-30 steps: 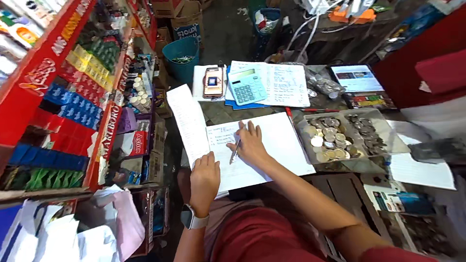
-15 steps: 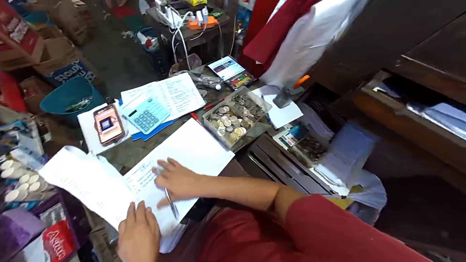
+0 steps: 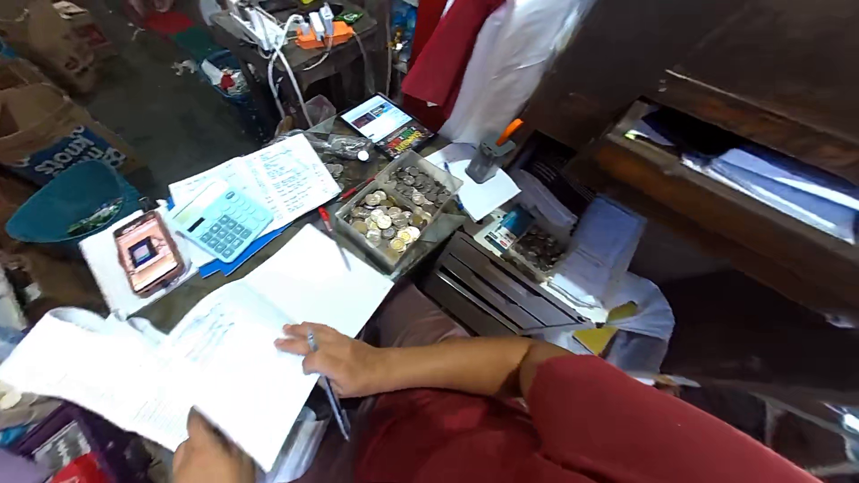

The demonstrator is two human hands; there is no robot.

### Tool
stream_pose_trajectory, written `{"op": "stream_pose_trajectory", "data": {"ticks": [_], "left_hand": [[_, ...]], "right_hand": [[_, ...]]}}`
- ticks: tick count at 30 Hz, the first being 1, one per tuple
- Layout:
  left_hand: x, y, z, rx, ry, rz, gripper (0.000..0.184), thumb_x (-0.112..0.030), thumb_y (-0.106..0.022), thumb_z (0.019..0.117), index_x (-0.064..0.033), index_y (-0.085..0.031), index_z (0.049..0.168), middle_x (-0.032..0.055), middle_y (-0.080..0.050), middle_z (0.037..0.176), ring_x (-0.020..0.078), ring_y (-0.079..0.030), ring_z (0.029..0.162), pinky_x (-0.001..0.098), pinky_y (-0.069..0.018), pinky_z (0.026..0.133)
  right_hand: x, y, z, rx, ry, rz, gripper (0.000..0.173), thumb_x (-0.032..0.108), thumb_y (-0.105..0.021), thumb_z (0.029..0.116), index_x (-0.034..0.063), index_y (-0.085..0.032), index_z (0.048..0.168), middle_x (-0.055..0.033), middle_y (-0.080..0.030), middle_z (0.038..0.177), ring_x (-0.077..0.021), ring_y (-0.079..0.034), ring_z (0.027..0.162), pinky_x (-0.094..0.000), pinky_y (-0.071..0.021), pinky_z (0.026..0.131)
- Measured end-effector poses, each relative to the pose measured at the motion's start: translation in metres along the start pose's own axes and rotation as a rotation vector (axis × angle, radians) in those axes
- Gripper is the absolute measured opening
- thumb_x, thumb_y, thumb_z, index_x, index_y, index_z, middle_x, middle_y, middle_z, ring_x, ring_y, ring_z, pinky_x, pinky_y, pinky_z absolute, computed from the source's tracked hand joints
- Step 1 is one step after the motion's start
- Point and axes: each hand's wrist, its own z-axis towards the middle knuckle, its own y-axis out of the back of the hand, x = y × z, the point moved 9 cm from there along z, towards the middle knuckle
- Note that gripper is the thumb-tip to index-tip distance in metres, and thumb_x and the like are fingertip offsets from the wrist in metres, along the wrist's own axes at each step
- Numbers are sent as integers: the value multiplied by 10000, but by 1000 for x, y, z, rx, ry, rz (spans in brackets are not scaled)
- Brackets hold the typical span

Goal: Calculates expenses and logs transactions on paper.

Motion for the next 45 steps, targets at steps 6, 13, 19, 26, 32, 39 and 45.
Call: {"op": "stream_pose_trajectory", "data": {"ticks": [6,13,19,26,32,39,45], "left_hand": [[4,6,-6,-45,-79,18,478,-115,-572,961,224,-524,1294,432,-551,1302,575,-528,1266,657,-420,1038],[3,7,-6,-38,60,-58,451,-65,-625,949,186,-542,1314,409,-585,1264,561,-572,1206,686,-440,997],[18,-10,8,13,170,-300,577,-110,-413,1073,33,-220,1599,289,-628,1320,415,-622,1234,549,-481,1061],[18,-15,13,-61,59,-470,442,-177,-408,1071,-59,-547,1474,229,-698,1186,375,-649,1102,532,-478,998],[12,-19,12,-194,36,-410,305,-229,-578,1027,-33,-764,1170,213,-698,1229,385,-649,1163,549,-487,1020],[16,-19,9,-242,-21,-344,296,-213,-571,1024,-37,-767,1158,202,-709,1202,363,-673,1118,519,-523,981],[16,-17,7,-255,-8,-343,291,-199,-573,1019,-32,-768,1156,207,-711,1195,374,-680,1082,522,-526,958]], "right_hand": [[-13,-32,-9,132,18,-87,153,-124,-656,779,-26,-694,891,-228,-686,1297,-471,-555,1331,-637,-350,1148],[-19,-40,-22,201,-104,-308,154,-116,-585,881,1,-683,899,-231,-640,1376,-484,-542,1343,-706,-350,1121],[-28,-29,-26,185,-107,-439,181,-134,-532,873,-8,-660,903,-263,-625,1378,-524,-531,1334,-784,-317,1078],[-32,-31,-29,361,-101,-489,204,-36,-702,766,-20,-668,967,-288,-586,1416,-594,-445,1371,-814,-227,1094],[-57,12,42,566,-439,-469,469,367,-650,1005,-66,-664,1185,-265,-706,1081,-461,-681,1054,-627,-526,916],[-154,33,108,643,-522,-786,311,-80,-587,952,-14,-624,1253,-295,-678,1106,-520,-651,1056,-660,-516,876],[-125,56,69,607,-601,-831,315,258,-653,1012,-36,-630,1122,-274,-681,971,-482,-670,999,-622,-524,861]]}}
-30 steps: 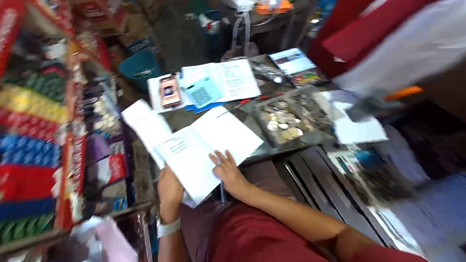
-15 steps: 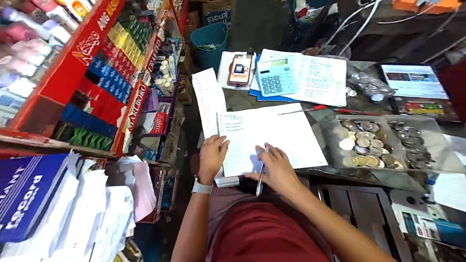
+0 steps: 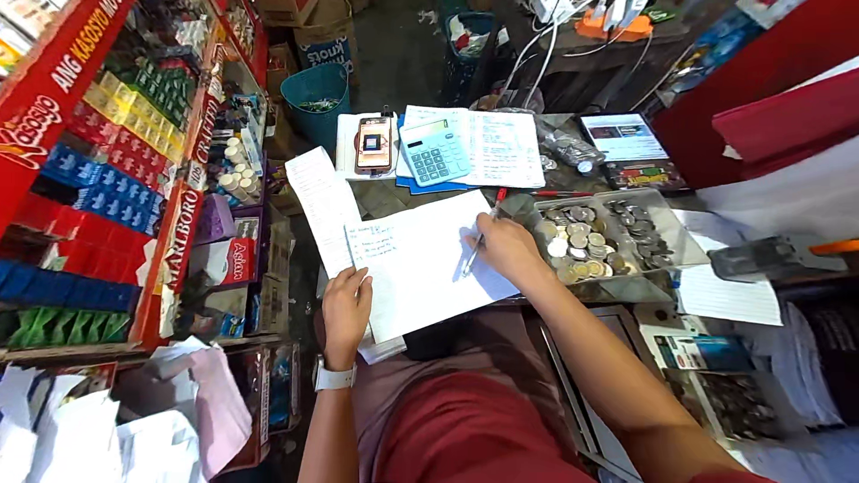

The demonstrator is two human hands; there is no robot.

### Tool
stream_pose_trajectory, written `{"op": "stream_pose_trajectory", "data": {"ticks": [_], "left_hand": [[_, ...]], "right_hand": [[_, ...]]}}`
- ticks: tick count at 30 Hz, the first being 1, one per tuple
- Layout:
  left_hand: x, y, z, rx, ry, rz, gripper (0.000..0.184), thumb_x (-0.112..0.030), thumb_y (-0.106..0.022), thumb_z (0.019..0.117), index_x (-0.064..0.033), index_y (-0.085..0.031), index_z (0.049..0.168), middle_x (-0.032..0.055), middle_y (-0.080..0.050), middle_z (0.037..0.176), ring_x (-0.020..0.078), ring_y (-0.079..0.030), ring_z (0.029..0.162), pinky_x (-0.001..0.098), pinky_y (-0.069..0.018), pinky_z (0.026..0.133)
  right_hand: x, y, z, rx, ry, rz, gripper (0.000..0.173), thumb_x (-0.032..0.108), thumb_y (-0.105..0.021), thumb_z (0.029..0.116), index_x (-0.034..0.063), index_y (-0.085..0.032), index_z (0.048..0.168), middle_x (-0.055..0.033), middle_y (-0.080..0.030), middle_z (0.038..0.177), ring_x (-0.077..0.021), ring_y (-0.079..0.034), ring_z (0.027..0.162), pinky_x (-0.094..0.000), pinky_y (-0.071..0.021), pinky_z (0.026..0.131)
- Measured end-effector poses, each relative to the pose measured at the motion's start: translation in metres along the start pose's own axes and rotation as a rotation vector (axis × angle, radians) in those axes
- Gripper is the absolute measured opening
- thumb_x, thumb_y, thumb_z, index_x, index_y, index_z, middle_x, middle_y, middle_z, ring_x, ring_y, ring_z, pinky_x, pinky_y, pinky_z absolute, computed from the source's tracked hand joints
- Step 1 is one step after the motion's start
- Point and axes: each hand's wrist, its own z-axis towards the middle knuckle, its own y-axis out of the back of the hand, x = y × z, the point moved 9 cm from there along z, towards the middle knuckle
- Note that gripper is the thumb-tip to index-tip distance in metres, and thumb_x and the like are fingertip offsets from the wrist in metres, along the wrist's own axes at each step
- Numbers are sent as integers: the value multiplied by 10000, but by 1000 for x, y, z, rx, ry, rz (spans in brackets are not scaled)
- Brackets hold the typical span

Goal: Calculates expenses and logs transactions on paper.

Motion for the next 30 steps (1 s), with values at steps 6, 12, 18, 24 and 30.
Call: {"op": "stream_pose_trajectory", "data": {"ticks": [6,12,18,24,30], "left_hand": [[-2,-1,-1,-26,-10,25,272,-176,-605,986,-35,-772,1147,207,-716,1182,394,-683,1060,545,-524,941],[-3,-2,-1,-31,5,26,259,-151,-673,943,-30,-769,1150,211,-711,1196,398,-677,1062,538,-525,936],[-4,-6,0,5,62,25,276,-167,-670,958,-45,-758,1190,196,-695,1252,384,-655,1139,523,-506,998],[-6,-6,-1,-34,33,18,270,-149,-687,941,-34,-762,1173,186,-707,1229,367,-675,1099,507,-527,966],[-6,-6,-1,-64,19,1,255,-146,-695,930,-45,-773,1150,180,-717,1207,363,-679,1081,504,-528,955]], "right_hand": [[-23,12,-50,126,-260,-181,348,208,-571,1043,-42,-607,1283,-320,-674,1101,-537,-615,1138,-632,-503,885],[7,41,30,-131,-111,141,421,306,-698,990,-68,-609,1160,-312,-653,1042,-508,-628,1069,-641,-497,889],[25,28,139,-270,-33,307,939,464,-889,761,-100,-480,1390,-374,-478,1445,-593,-434,1337,-738,-364,1038],[24,16,167,-166,-167,262,1038,484,-904,725,-65,-410,1454,-368,-326,1565,-594,-351,1407,-761,-349,1026],[15,28,121,-156,-195,418,971,380,-934,718,-14,-419,1441,-365,-527,1353,-584,-489,1247,-761,-371,957]]}}
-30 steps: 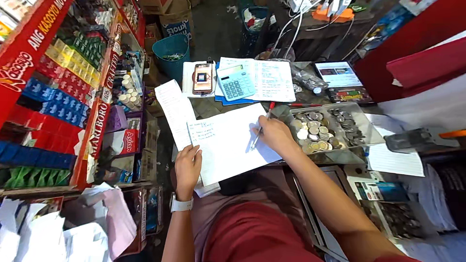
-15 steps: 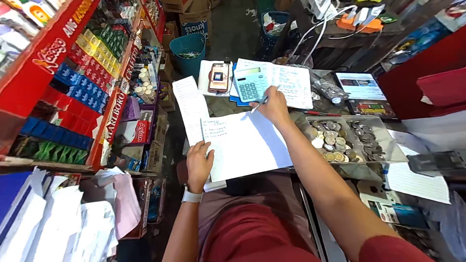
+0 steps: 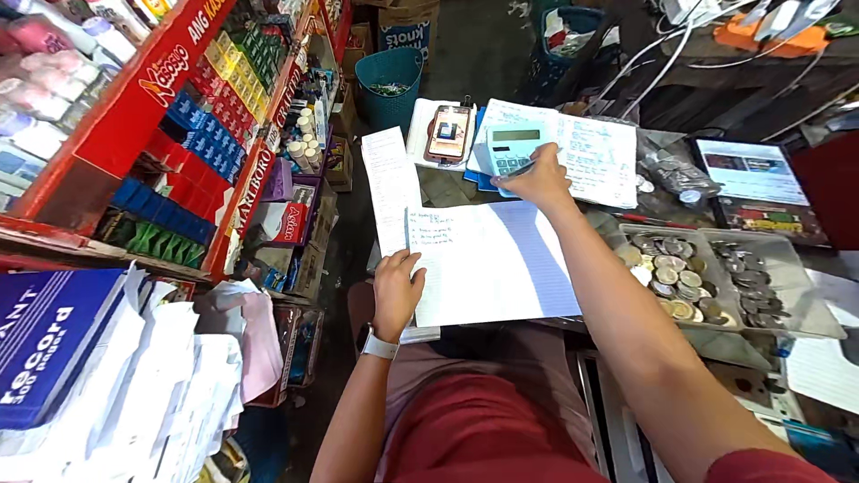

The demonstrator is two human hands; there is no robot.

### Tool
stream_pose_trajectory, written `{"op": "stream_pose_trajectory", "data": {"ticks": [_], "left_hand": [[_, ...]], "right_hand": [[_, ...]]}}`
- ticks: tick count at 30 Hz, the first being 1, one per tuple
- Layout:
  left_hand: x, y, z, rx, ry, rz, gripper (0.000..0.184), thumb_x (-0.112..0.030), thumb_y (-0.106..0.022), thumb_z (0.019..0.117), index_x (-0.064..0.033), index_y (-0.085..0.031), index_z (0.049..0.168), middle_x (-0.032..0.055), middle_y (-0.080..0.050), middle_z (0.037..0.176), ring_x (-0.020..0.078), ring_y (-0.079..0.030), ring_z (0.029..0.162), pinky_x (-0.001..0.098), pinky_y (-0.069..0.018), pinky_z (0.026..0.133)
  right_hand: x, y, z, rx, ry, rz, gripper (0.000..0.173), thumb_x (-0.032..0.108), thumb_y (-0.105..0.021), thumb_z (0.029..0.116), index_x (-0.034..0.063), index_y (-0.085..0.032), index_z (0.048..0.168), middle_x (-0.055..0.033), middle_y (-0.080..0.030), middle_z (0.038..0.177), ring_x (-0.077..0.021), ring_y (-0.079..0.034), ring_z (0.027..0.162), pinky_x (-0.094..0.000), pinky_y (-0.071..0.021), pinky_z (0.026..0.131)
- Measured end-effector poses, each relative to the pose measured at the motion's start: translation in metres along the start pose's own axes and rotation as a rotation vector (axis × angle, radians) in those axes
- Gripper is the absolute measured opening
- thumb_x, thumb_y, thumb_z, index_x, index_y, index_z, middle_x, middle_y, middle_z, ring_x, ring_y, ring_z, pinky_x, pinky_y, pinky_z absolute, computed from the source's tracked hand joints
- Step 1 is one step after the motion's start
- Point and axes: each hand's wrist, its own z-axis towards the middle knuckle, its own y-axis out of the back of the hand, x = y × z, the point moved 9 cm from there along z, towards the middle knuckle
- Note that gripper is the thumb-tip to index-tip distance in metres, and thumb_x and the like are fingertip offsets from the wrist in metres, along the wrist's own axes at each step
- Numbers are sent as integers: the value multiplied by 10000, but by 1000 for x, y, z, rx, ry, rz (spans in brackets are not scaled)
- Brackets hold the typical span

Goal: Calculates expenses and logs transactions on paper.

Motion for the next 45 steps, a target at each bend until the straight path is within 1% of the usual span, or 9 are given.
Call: {"op": "stream_pose_trajectory", "data": {"ticks": [3,7,12,17,21,27,34,40,45], "left_hand": [[5,2,1,-6,48,-88,226,-147,-699,931,-30,-777,1108,175,-722,1188,338,-690,1067,486,-541,947],[11,10,3,-74,122,-140,136,-134,-715,909,-7,-765,915,141,-744,974,268,-715,907,438,-574,843],[16,13,7,-40,165,-55,133,-72,-660,913,26,-715,985,179,-698,909,283,-680,773,456,-557,723],[21,10,7,-20,100,-91,255,-20,-612,930,-44,-768,1130,234,-670,1214,255,-673,822,391,-553,737],[23,8,4,-24,94,-96,305,-29,-590,947,-16,-733,1217,267,-624,1322,299,-691,904,412,-566,790],[23,6,1,-36,103,-112,325,-25,-561,971,5,-701,1264,275,-596,1365,346,-683,1020,456,-558,879],[24,5,1,-35,79,-93,326,-31,-565,976,5,-696,1272,267,-592,1376,352,-681,1047,456,-563,883],[23,6,1,-57,72,-81,318,-25,-564,971,3,-708,1253,262,-607,1356,337,-687,1018,438,-564,871],[24,5,1,-62,50,-73,324,-27,-562,969,11,-701,1259,268,-613,1342,326,-686,978,427,-565,839]], "right_hand": [[-14,14,-53,-2,47,37,964,334,-954,690,-10,-417,1412,-358,-593,1215,-577,-550,1150,-767,-394,921],[-40,20,-111,-37,25,-75,1049,400,-950,650,-40,-420,1442,-350,-510,1386,-552,-481,1281,-742,-350,1000],[-58,14,-141,-138,72,-166,851,501,-900,668,-74,-586,1211,-343,-360,1568,-560,-423,1374,-706,-350,1054],[-60,31,-123,-118,288,-141,687,439,-800,861,-124,-573,1183,-343,-507,1437,-514,-539,1280,-614,-428,1071],[-58,31,-116,-9,367,-207,748,484,-783,870,-95,-572,1293,-292,-639,1230,-533,-533,1243,-667,-387,1072],[-48,24,-171,-53,698,-178,475,441,-671,932,-23,-688,1036,-199,-726,1066,-456,-640,1097,-625,-464,989],[-43,9,-159,16,668,-198,544,538,-627,952,-1,-650,1028,-189,-676,1301,-459,-565,1263,-651,-344,1088],[-61,35,-181,-183,663,-263,573,584,-607,938,17,-687,908,-156,-703,822,-423,-659,952,-608,-431,998],[-45,25,-177,-109,670,-208,549,526,-641,941,-16,-691,1016,-191,-734,1059,-452,-649,1058,-617,-452,988]]}}
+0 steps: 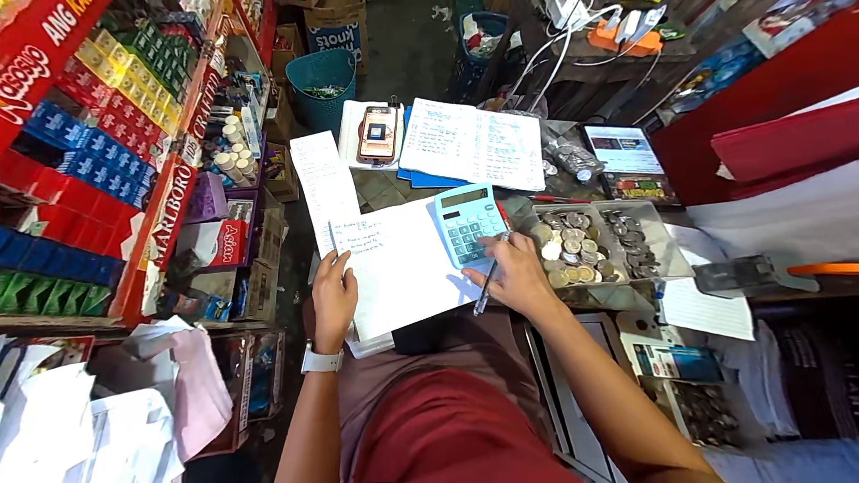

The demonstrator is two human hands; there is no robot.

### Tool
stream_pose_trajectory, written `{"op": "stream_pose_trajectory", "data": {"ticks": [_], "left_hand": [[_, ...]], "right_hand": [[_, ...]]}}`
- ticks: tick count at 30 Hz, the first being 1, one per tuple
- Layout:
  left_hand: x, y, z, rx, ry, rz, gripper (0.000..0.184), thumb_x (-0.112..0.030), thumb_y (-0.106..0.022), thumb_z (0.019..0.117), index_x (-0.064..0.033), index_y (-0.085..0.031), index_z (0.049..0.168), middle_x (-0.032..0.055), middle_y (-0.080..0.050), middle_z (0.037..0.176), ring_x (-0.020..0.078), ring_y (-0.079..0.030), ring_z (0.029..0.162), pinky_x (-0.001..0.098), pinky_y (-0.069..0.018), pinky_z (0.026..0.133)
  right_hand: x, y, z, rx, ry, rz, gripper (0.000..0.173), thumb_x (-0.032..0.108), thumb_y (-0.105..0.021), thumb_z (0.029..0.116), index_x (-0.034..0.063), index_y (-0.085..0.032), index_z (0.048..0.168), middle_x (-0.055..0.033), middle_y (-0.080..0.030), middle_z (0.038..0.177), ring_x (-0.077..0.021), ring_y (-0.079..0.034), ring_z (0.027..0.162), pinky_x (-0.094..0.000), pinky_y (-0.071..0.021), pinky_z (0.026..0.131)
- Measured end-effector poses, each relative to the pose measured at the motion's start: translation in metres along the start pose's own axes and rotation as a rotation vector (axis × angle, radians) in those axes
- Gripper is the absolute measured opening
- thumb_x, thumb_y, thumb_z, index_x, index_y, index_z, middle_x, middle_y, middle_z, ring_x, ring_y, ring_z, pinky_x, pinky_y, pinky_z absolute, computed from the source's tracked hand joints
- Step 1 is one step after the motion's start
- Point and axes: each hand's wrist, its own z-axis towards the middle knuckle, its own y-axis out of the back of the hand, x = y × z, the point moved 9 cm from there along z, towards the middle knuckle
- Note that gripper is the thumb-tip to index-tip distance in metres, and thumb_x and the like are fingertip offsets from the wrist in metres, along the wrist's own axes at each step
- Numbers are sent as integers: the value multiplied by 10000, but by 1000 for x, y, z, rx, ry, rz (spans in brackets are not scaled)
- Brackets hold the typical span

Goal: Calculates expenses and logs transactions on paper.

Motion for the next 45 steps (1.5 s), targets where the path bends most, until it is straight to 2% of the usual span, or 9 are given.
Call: {"op": "stream_pose_trajectory", "data": {"ticks": [4,6,8,13,17,19,21,29,45], "left_hand": [[1,0,0,-6,3,-5,320,-23,-567,967,13,-703,1255,275,-612,1343,344,-689,1027,431,-569,872],[0,0,0,2,7,-10,323,-21,-564,967,23,-698,1257,281,-607,1347,359,-681,1050,445,-564,887],[-1,0,0,35,25,-11,326,-24,-560,977,30,-685,1273,289,-590,1371,385,-668,1117,473,-556,935],[-3,0,1,22,10,-5,324,-18,-558,970,31,-692,1261,293,-605,1344,384,-680,1062,477,-559,907],[-3,0,2,23,5,3,321,-17,-571,965,28,-695,1258,285,-606,1345,371,-685,1044,468,-562,895],[-2,0,1,20,9,-4,322,-20,-569,968,22,-696,1260,283,-605,1350,372,-682,1063,465,-561,907],[-2,-1,1,9,5,-9,320,-15,-568,968,25,-696,1258,289,-606,1344,381,-679,1069,467,-559,905],[0,0,0,19,-2,15,321,-24,-564,973,23,-692,1264,282,-605,1345,354,-684,1038,442,-567,883],[1,0,0,18,0,14,322,-24,-561,973,21,-692,1264,286,-599,1357,362,-683,1062,453,-565,892]], "right_hand": [[-1,-12,16,44,-70,8,589,546,-735,849,-12,-682,1032,-181,-727,1021,-463,-626,1117,-646,-408,1029],[-7,-9,22,15,-223,7,697,516,-853,741,-49,-661,1100,-263,-670,1214,-535,-543,1247,-688,-377,1074],[-17,-19,24,37,-350,-10,777,542,-881,689,-51,-620,1118,-297,-444,1542,-554,-367,1435,-700,-310,1124],[-23,-30,31,16,-523,-81,805,555,-853,710,-48,-602,1180,-307,-282,1632,-536,-293,1482,-706,-349,1054],[-39,-8,25,-118,-518,81,656,420,-816,852,-91,-586,1194,-327,-431,1520,-506,-416,1411,-639,-425,1063],[-48,11,14,-215,-458,165,345,207,-641,1003,-90,-585,1167,-273,-645,1246,-377,-653,1119,-498,-539,939],[-51,20,4,-234,-413,187,222,120,-517,1041,-80,-581,1112,-221,-695,1028,-286,-693,910,-422,-558,804],[-38,-2,13,-44,-218,32,270,145,-573,970,-41,-677,1136,-203,-713,1089,-463,-612,1138,-616,-420,1039],[-3,-4,8,-33,-137,17,181,64,-601,880,-23,-688,1012,-172,-726,947,-432,-659,981,-603,-458,952]]}}
